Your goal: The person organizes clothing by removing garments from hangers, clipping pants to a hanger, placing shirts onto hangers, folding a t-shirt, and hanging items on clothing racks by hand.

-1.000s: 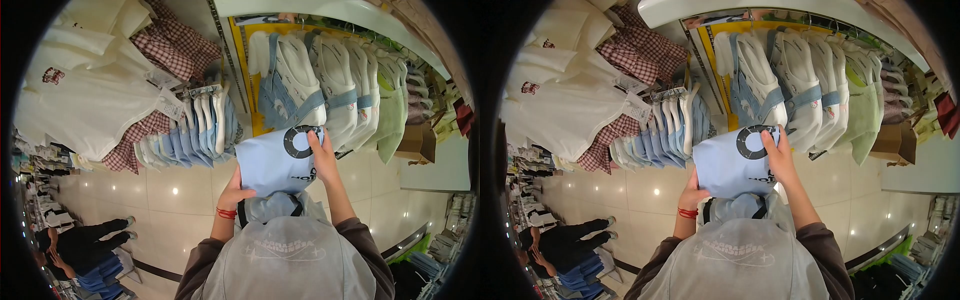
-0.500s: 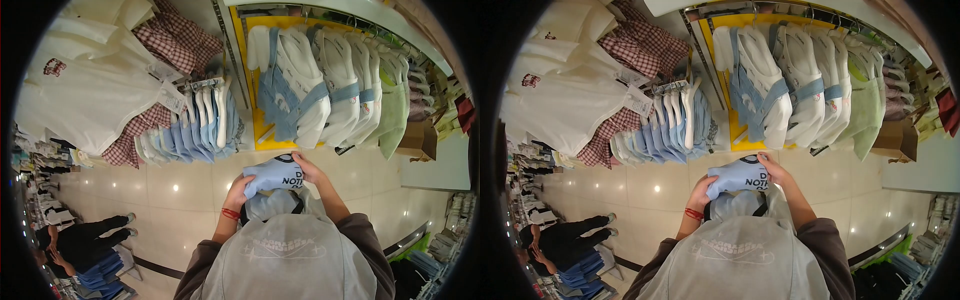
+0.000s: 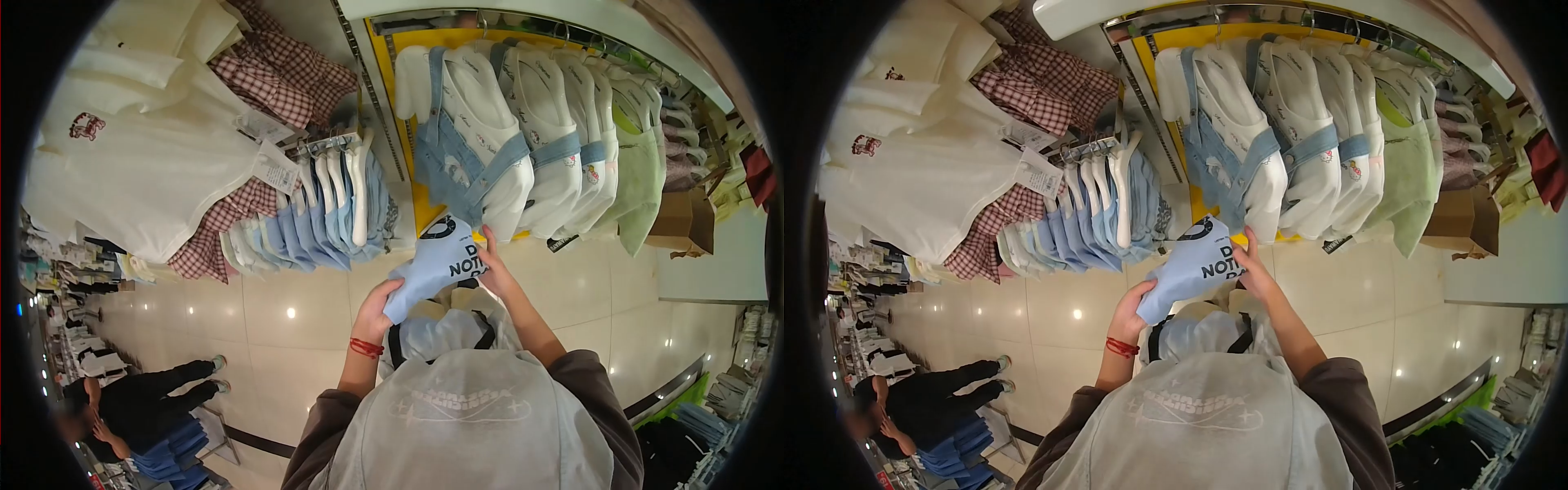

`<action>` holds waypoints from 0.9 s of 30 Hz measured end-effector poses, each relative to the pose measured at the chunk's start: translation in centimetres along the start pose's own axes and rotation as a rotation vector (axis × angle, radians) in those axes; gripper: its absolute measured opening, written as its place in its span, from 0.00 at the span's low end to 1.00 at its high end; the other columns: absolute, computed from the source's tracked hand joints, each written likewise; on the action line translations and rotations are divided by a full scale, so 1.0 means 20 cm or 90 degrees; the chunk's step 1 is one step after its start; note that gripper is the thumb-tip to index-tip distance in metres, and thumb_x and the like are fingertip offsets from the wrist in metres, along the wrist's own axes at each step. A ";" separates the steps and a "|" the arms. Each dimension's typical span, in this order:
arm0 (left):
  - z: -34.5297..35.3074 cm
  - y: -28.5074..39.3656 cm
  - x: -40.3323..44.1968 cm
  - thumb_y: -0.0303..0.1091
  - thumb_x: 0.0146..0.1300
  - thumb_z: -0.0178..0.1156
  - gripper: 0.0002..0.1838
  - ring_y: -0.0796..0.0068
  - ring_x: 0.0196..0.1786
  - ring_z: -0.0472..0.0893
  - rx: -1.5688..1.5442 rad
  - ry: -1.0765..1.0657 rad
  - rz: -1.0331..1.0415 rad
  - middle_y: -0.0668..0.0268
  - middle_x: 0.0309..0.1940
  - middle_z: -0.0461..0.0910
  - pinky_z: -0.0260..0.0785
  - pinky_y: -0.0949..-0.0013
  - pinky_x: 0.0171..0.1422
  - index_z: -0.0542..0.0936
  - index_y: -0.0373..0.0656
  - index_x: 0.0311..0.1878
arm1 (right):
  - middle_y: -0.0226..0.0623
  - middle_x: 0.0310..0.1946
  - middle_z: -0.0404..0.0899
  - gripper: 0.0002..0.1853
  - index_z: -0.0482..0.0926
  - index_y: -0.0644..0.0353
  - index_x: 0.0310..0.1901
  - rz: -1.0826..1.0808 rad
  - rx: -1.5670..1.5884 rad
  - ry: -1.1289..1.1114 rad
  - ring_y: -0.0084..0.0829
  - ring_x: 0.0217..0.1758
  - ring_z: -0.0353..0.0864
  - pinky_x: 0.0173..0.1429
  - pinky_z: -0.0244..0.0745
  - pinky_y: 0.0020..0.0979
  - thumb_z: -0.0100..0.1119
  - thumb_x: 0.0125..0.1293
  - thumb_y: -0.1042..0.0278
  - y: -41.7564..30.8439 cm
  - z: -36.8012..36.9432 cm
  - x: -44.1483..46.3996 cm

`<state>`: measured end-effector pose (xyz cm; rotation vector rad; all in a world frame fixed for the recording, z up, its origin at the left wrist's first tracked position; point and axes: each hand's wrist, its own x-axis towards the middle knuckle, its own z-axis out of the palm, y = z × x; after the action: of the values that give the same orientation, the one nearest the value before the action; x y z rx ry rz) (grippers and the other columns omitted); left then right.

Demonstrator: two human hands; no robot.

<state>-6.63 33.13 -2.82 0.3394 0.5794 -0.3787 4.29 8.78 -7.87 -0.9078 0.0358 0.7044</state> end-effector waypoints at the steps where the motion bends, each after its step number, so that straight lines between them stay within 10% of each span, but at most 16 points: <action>1: 0.02 0.00 -0.01 0.28 0.61 0.53 0.21 0.66 0.42 0.81 0.007 -0.015 -0.004 0.54 0.44 0.77 0.76 0.67 0.45 0.66 0.30 0.57 | 0.47 0.64 0.58 0.46 0.35 0.42 0.71 0.007 0.033 -0.007 0.40 0.64 0.62 0.65 0.59 0.38 0.56 0.61 0.48 -0.02 -0.01 0.03; 7: 0.23 0.02 -0.12 0.26 0.59 0.57 0.25 0.65 0.50 0.78 0.207 0.031 0.090 0.55 0.51 0.73 0.72 0.68 0.52 0.64 0.30 0.59 | 0.44 0.60 0.67 0.40 0.56 0.59 0.66 0.079 0.041 -0.046 0.36 0.60 0.69 0.63 0.63 0.35 0.39 0.64 0.33 -0.17 0.12 0.17; 14: 0.30 0.09 -0.19 0.24 0.56 0.59 0.28 0.66 0.51 0.75 0.314 0.108 0.286 0.56 0.51 0.72 0.70 0.66 0.55 0.63 0.32 0.60 | 0.39 0.62 0.65 0.40 0.58 0.55 0.67 0.224 0.103 -0.125 0.33 0.64 0.65 0.65 0.63 0.34 0.30 0.65 0.31 -0.13 0.16 0.06; 18: 0.28 0.10 -0.20 0.24 0.55 0.61 0.28 0.67 0.51 0.75 0.325 0.127 0.301 0.57 0.50 0.72 0.69 0.66 0.55 0.64 0.32 0.59 | 0.37 0.67 0.55 0.37 0.46 0.51 0.71 0.060 0.099 -0.112 0.36 0.66 0.61 0.67 0.60 0.36 0.43 0.66 0.41 -0.04 0.17 -0.07; 19: 0.29 0.10 -0.21 0.24 0.55 0.61 0.28 0.67 0.51 0.75 0.328 0.132 0.303 0.57 0.50 0.73 0.69 0.66 0.55 0.64 0.32 0.58 | 0.39 0.70 0.47 0.41 0.38 0.52 0.71 0.024 0.132 -0.183 0.33 0.67 0.59 0.68 0.56 0.33 0.55 0.64 0.63 -0.09 0.21 -0.10; 22: 0.27 0.11 -0.20 0.25 0.56 0.60 0.27 0.67 0.50 0.75 0.345 0.125 0.293 0.57 0.50 0.73 0.69 0.67 0.55 0.64 0.32 0.59 | 0.42 0.69 0.47 0.43 0.38 0.53 0.71 -0.178 -0.306 -0.042 0.34 0.67 0.60 0.68 0.55 0.30 0.56 0.61 0.71 -0.16 0.35 -0.12; 27: 0.28 0.13 -0.21 0.26 0.57 0.58 0.26 0.65 0.51 0.76 0.342 0.166 0.262 0.55 0.50 0.73 0.70 0.66 0.54 0.64 0.31 0.59 | 0.32 0.45 0.77 0.11 0.77 0.64 0.46 -0.218 -0.410 -0.040 0.23 0.51 0.72 0.57 0.61 0.25 0.50 0.64 0.73 -0.25 0.44 -0.15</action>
<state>-6.16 34.20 4.54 1.0177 0.6389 -0.0827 2.48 11.52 2.26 -1.4616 -0.4152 0.4213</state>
